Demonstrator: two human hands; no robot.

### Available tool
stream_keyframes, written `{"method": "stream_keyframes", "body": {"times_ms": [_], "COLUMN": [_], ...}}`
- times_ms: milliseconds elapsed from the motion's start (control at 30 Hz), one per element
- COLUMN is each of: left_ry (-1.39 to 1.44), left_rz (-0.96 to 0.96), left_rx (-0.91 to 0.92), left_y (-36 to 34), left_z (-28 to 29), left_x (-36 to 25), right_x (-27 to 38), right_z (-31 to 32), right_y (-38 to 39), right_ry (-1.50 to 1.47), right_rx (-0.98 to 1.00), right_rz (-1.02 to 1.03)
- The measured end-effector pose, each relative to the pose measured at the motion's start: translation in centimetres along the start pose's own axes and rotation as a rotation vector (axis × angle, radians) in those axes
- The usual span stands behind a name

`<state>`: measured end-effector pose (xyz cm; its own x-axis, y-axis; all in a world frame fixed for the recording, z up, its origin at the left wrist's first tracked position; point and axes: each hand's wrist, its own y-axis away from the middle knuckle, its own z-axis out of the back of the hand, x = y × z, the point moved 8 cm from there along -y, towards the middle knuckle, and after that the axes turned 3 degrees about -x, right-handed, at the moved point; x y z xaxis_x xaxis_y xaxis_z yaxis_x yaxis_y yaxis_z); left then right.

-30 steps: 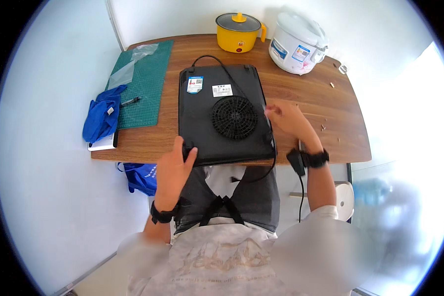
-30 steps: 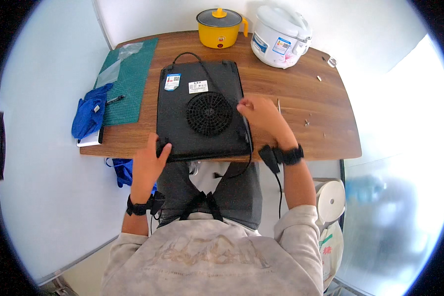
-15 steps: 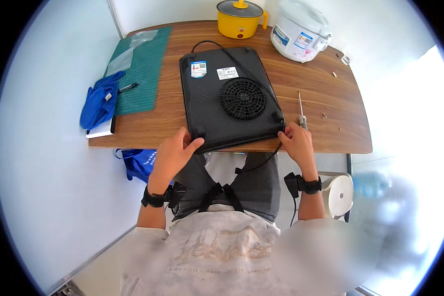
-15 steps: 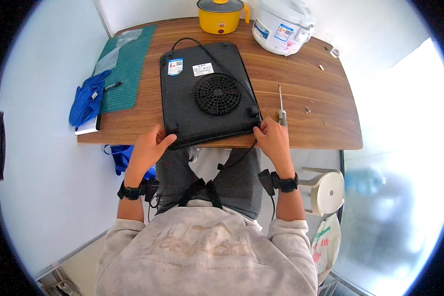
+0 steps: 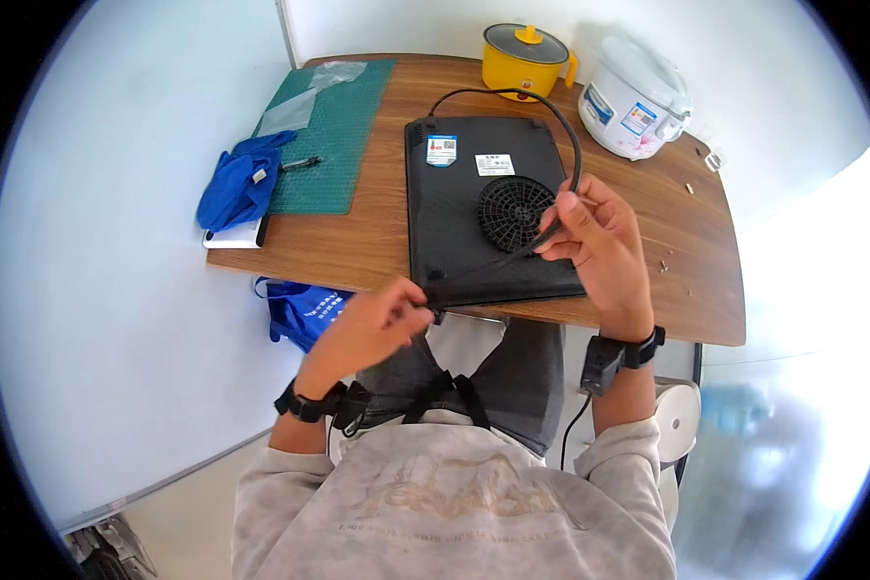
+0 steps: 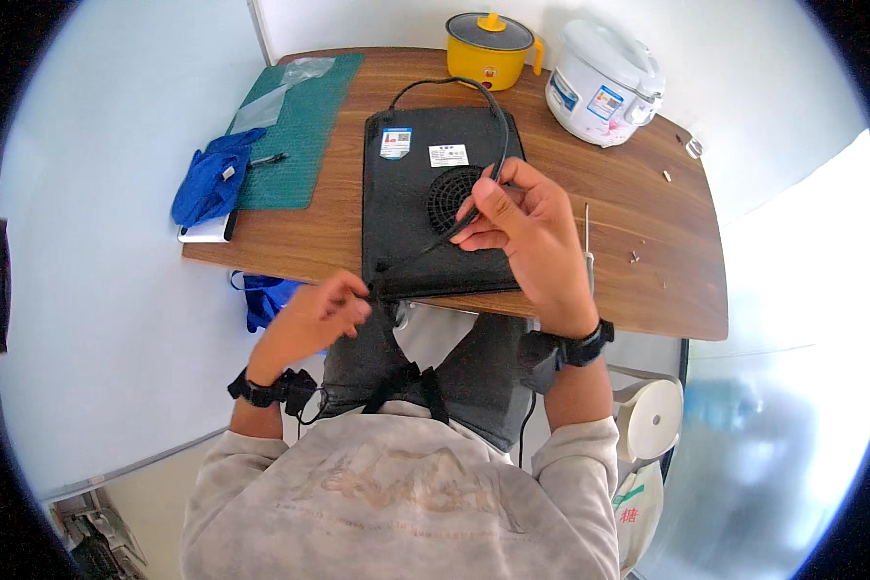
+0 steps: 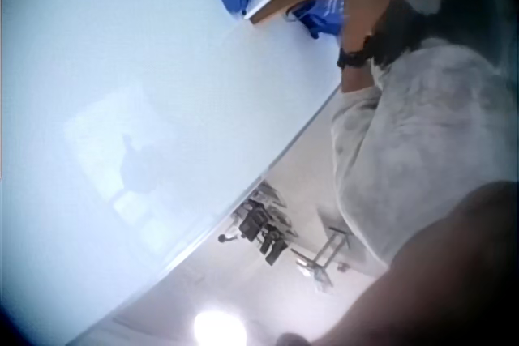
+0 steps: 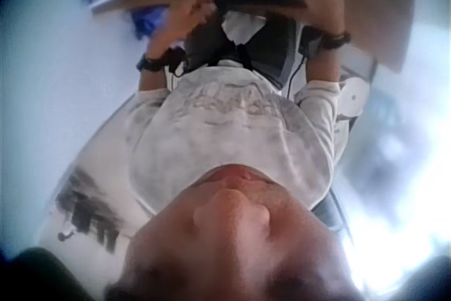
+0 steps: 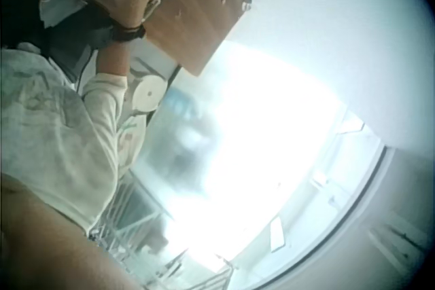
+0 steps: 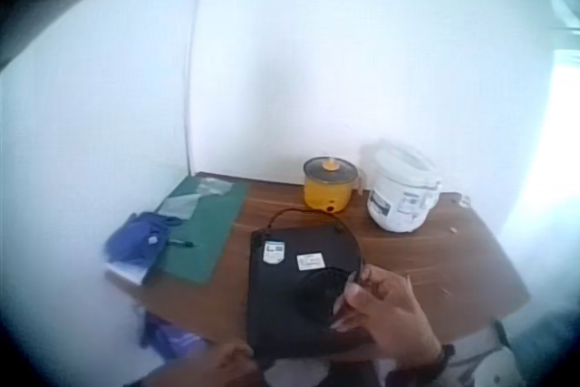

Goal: The person uses a screwdriver to tighten screws on the control panel of a disassembled induction cooktop. They then reassemble the cooktop by placing the top cover back on and securing it with screws.

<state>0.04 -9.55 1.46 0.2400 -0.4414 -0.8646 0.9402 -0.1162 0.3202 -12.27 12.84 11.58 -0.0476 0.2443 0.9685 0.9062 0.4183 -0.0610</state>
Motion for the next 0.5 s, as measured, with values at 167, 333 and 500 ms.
{"method": "stream_keyframes", "body": {"times_ms": [167, 333, 500], "left_ry": [0.125, 0.16, 0.233], "left_rz": [-0.25, -0.325, -0.165], "left_rx": [-0.063, 0.329, -0.218], "left_y": [2.2, 4.4, 1.2], "left_z": [2.3, 2.0, 8.8], "left_x": [-0.1, -0.2, 3.9], "right_x": [0.6, 1.1, -1.2], "right_z": [-2.3, -2.9, -3.0], "right_y": [-1.9, -5.6, -8.7], "right_ry": [-0.234, -0.247, 0.278], "right_rx": [0.092, 0.001, -0.074], "right_rz": [0.011, 0.136, 0.031]}}
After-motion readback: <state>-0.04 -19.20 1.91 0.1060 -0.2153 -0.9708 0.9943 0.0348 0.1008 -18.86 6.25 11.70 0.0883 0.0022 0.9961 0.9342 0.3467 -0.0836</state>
